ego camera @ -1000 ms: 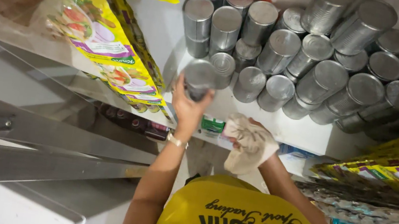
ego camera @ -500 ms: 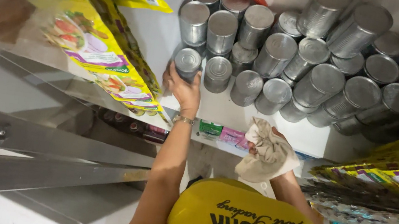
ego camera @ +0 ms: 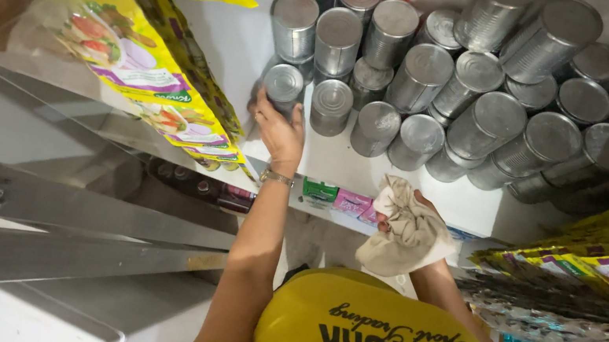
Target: Wiping dust off of canned goods on a shelf using a cloth and organizing them.
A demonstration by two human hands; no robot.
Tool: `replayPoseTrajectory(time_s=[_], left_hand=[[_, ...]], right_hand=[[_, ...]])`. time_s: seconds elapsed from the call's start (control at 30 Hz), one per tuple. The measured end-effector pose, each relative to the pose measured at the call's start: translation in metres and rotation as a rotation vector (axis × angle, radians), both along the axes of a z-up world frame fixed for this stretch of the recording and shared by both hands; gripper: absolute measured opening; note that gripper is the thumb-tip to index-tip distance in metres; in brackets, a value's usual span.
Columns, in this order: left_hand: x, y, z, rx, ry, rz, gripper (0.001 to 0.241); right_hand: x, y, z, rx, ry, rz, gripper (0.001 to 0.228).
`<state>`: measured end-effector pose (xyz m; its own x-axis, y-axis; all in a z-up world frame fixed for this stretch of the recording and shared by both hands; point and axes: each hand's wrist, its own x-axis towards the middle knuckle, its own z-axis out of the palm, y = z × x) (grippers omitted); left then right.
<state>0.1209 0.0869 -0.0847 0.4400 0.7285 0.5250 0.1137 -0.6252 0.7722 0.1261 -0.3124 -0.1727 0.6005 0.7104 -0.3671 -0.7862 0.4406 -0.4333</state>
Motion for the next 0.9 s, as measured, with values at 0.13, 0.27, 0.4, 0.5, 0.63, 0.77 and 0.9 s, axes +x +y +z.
replayPoseTrajectory(time_s=[0.13,0.27,0.4,0.5,0.63,0.77,0.9], left_hand=[[-0.001,0.005,0.005,0.016,-0.004,-0.035,0.087],[-0.011,-0.008,-0.007,0.028,-0.026,-0.084,0.083],[-0.024,-0.048,0.052,0.235,0.054,-0.227,0.081],[-0.017,-0.059,0.07,0.455,0.283,-0.299,0.093],[0.008,-0.044,0.066,0.515,0.383,-0.319,0.1],[0.015,-0.039,0.075,0.521,0.456,-0.3,0.101],[0.014,-0.035,0.084,0.518,0.501,-0.299,0.091]], right_hand=[[0.0,-0.019,-0.003,0.006,0.007,0.002,0.047],[-0.007,-0.033,-0.003,0.012,0.017,-0.014,0.047],[-0.023,-0.042,-0.007,0.022,0.03,-0.068,0.047],[-0.044,-0.062,-0.008,0.012,0.055,-0.111,0.047],[-0.065,-0.077,-0.008,0.022,0.069,-0.175,0.046],[-0.081,-0.081,-0.01,0.036,0.078,-0.222,0.046],[-0.087,0.006,0.003,0.05,0.09,-0.225,0.046]])
